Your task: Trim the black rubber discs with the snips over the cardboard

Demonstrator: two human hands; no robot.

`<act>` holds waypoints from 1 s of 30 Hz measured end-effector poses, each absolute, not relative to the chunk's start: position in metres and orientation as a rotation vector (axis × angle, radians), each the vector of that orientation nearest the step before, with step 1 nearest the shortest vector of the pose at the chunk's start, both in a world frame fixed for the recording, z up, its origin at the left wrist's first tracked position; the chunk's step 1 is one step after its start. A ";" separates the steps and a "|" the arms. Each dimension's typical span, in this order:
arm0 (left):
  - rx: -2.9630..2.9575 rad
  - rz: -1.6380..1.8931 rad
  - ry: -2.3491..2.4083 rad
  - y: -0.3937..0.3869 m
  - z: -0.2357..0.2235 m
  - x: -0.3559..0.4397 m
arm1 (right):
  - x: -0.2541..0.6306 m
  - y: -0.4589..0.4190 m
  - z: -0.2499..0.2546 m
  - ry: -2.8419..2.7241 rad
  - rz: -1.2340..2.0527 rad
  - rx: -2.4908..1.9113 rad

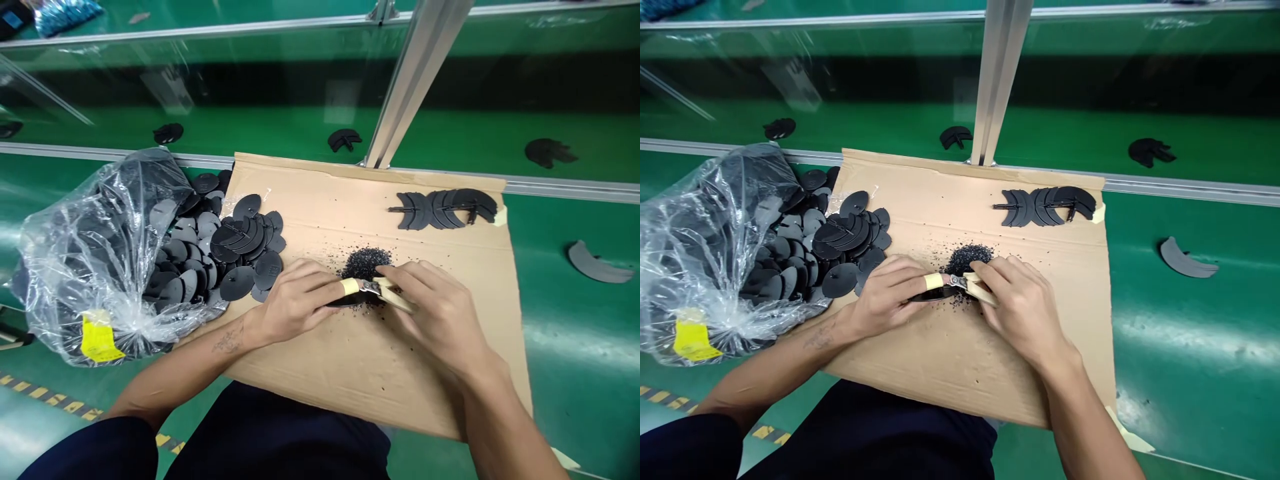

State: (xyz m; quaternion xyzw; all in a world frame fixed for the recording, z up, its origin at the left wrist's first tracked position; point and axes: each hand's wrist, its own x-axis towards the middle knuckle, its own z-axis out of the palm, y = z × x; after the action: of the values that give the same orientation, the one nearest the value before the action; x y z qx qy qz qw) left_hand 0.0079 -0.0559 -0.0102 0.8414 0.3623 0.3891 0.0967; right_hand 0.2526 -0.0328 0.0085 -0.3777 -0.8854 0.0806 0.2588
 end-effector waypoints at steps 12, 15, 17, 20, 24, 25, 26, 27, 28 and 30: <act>2.422 1.194 0.988 -0.054 -0.008 0.002 | 0.234 -0.047 0.014 -2.299 0.329 -0.840; 2.674 0.953 1.097 -0.052 -0.009 0.001 | 0.232 -0.051 0.015 -2.334 0.273 -0.755; 2.672 0.897 1.117 -0.053 -0.010 0.001 | 0.233 -0.052 0.019 -2.249 0.560 -0.714; 2.457 1.013 1.046 -0.053 -0.011 0.001 | 0.237 -0.049 0.024 -2.025 0.804 -0.817; 2.149 1.138 0.898 -0.054 -0.009 0.001 | 0.242 -0.043 0.019 -2.080 0.490 -1.013; 2.104 1.153 0.878 -0.054 -0.009 0.001 | 0.242 -0.042 0.016 -2.132 0.417 -1.006; 2.069 1.160 0.866 -0.055 -0.009 0.002 | 0.242 -0.041 0.013 -2.179 0.352 -0.991; 2.047 1.165 0.855 -0.056 -0.009 0.002 | 0.242 -0.041 0.010 -2.221 0.293 -0.978; 2.035 1.169 0.845 -0.056 -0.009 0.002 | 0.241 -0.041 0.008 -2.253 0.240 -0.974; 2.027 1.168 0.831 -0.058 -0.010 0.002 | 0.240 -0.042 0.006 -2.292 0.167 -0.981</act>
State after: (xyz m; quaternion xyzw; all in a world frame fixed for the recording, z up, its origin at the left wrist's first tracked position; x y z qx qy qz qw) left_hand 0.0024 -0.0576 -0.0096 0.7726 0.3166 0.4452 0.3234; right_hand 0.2403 -0.0419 0.0064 -0.3724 -0.8703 0.0635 0.3159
